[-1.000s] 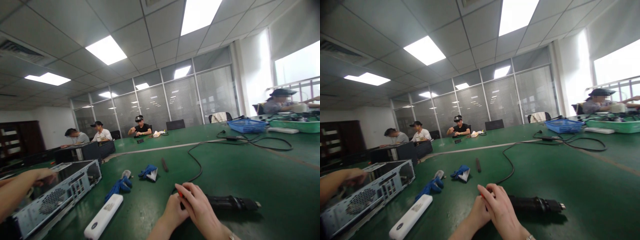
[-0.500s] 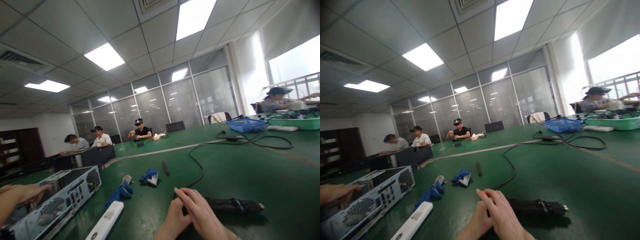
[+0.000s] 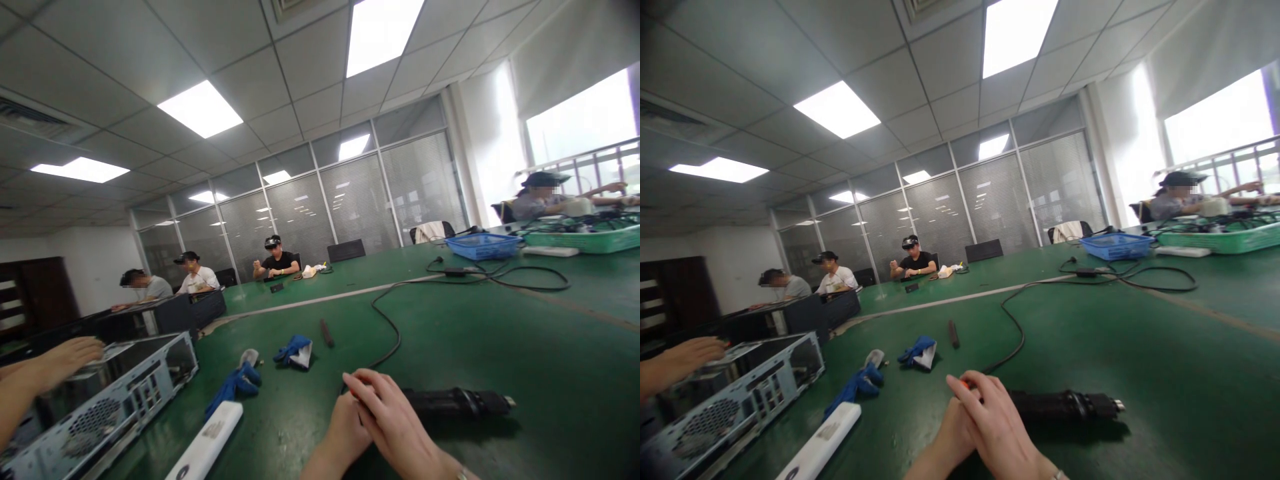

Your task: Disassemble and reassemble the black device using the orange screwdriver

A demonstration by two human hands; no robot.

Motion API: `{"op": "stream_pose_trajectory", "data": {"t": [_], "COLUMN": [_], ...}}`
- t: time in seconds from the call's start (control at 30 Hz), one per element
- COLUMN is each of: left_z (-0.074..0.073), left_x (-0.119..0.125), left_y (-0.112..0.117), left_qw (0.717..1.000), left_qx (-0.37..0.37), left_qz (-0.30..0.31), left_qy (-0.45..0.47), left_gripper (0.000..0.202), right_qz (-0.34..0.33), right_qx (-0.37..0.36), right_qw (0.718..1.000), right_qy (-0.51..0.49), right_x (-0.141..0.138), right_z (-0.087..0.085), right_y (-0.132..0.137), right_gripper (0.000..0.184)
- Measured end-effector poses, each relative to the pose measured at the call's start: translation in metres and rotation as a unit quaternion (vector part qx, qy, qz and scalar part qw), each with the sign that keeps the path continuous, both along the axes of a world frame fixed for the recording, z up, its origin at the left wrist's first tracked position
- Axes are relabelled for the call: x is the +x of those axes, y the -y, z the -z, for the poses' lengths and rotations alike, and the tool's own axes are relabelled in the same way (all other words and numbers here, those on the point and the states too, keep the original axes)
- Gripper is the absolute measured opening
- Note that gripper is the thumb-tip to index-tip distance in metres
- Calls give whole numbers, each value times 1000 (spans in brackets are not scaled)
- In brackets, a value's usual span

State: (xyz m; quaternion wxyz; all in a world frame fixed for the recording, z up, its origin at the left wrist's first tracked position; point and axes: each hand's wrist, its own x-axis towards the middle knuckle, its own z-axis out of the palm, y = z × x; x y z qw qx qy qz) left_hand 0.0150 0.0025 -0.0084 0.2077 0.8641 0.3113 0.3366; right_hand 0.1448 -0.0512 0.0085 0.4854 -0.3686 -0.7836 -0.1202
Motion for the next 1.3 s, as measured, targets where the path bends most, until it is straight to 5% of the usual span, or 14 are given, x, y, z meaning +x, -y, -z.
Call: {"op": "stream_pose_trajectory", "data": {"t": [0.33, 0.53, 0.7, 0.9, 1.07, 1.3], "left_z": [10, 6, 3, 4, 6, 8], "left_x": [-1, -2, -2, -1, -1, -1], "left_y": [-9, -5, -2, -3, -5, -5], "left_qw": [999, 1000, 1000, 1000, 999, 1000], "left_qx": [19, -4, 7, -6, -3, -2], "left_qz": [-25, -21, -15, -5, -25, -22], "left_qy": [-28, -20, -8, -2, -31, -13], "left_gripper": [27, 31, 33, 36, 28, 28], "right_qz": [-13, 17, -14, 29, -4, 38], "right_qx": [5, 19, 16, -1, -8, -29], "right_qw": [1000, 1000, 1000, 1000, 1000, 999], "right_qy": [10, -12, 7, -8, 6, 2], "right_x": [-1, 1, -1, 0, 0, -1], "right_z": [-5, -4, -6, -4, -6, -3], "right_y": [3, 1, 4, 3, 5, 0], "right_gripper": [56, 42, 59, 48, 58, 57]}}
